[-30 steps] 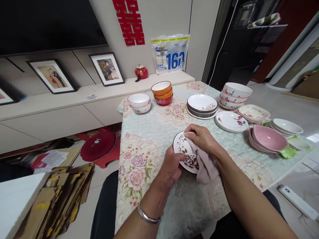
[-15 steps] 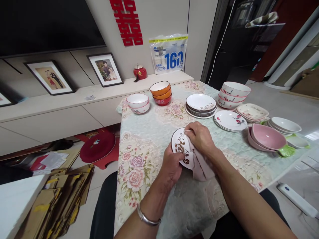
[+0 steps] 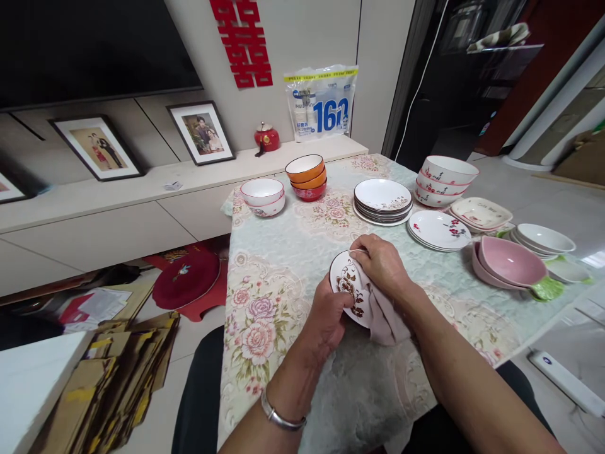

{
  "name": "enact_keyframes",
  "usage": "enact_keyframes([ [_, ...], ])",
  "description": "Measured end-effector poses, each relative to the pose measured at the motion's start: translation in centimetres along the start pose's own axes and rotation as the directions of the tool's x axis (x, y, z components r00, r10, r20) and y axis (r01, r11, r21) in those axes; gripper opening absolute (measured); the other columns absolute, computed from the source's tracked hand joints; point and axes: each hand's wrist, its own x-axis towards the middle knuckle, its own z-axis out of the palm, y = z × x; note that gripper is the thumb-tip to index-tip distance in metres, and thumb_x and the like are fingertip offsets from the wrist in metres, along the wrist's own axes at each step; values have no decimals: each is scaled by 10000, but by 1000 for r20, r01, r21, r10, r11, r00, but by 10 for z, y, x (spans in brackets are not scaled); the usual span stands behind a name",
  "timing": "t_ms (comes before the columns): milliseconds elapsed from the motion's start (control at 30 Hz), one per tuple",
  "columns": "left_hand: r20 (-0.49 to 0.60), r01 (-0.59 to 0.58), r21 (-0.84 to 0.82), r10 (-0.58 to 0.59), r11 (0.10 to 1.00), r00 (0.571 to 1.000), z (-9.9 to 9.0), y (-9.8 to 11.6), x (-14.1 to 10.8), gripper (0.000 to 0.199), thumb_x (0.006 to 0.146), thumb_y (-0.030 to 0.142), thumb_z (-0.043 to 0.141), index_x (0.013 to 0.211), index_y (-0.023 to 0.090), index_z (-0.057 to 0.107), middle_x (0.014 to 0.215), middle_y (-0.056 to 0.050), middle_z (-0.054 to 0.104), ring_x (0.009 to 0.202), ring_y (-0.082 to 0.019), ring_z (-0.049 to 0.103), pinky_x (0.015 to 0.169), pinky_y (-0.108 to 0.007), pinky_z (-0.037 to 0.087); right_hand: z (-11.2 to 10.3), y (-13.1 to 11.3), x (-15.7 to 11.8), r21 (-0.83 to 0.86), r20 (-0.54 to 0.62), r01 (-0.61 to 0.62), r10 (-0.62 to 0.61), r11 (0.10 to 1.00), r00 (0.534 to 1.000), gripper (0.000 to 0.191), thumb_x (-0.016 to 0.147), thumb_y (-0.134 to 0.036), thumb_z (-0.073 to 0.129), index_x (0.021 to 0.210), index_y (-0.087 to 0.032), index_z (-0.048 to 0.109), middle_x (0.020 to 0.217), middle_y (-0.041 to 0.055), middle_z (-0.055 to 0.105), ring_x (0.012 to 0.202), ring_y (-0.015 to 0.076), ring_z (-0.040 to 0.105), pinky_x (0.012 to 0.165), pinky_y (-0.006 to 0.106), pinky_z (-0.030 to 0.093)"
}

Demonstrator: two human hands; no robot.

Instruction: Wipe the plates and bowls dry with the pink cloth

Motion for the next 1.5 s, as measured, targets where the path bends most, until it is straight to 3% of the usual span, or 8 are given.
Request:
enact_keyframes([
  [233,-26,-6,29,7,1000,1000,-8,-1,3,454,437,30,516,854,164,633,640,32,598,587,-134,536,555,-238,403,6,-19,-5,145,138,231,-251,962,958,115,864,-142,569,852,-205,665,928,51,661,927,206,568,838,312,418],
  [333,-12,26,24,-25,999,1000,-8,0,2,484,435,36,511,885,153,646,670,11,635,596,-153,558,576,-264,431,2,-4,0,21,25,180,-180,984,983,73,861,-190,601,862,-208,672,998,73,660,1017,251,536,890,367,392],
  [500,3,56,2,-56,998,998,-4,2,-1,479,475,50,578,939,124,672,752,-50,716,653,-195,623,620,-299,482,-8,17,4,112,131,0,-15,994,991,71,863,-212,569,843,-201,636,811,16,674,771,183,596,710,288,400],
  [733,-81,11,-43,-14,999,997,3,2,-1,539,464,46,645,995,129,680,799,-49,743,676,-203,654,662,-310,511,-10,17,6,45,92,-119,114,992,989,59,849,-209,586,847,-204,644,832,28,690,770,189,595,700,285,379],
  [900,-88,8,35,-5,999,996,2,-1,0,553,437,27,568,970,136,667,765,-29,716,663,-187,625,614,-281,485,-5,6,2,-88,5,-33,33,996,999,84,849,-160,579,812,-183,650,866,73,651,870,222,569,777,312,385],
  [1133,-22,0,62,1,998,1000,-4,0,1,479,446,24,531,892,151,648,641,28,608,582,-121,517,527,-214,385,3,-12,-4,302,183,158,-220,940,958,99,836,-145,594,832,-199,678,879,12,674,830,153,601,765,248,415],
  [1367,-7,5,55,-4,998,1000,-2,0,0,557,457,39,539,995,138,646,779,-26,697,684,-181,610,623,-274,473,-6,1,2,49,97,-6,2,999,995,76,850,-170,587,820,-176,656,845,34,667,803,172,582,746,270,388],
  [1500,-47,18,48,-16,999,999,-2,3,0,511,446,29,549,934,139,652,733,-12,686,643,-158,587,594,-251,450,-6,-9,-3,100,188,91,-108,991,976,104,830,-131,576,814,-177,668,844,28,671,792,158,584,729,251,388],
])
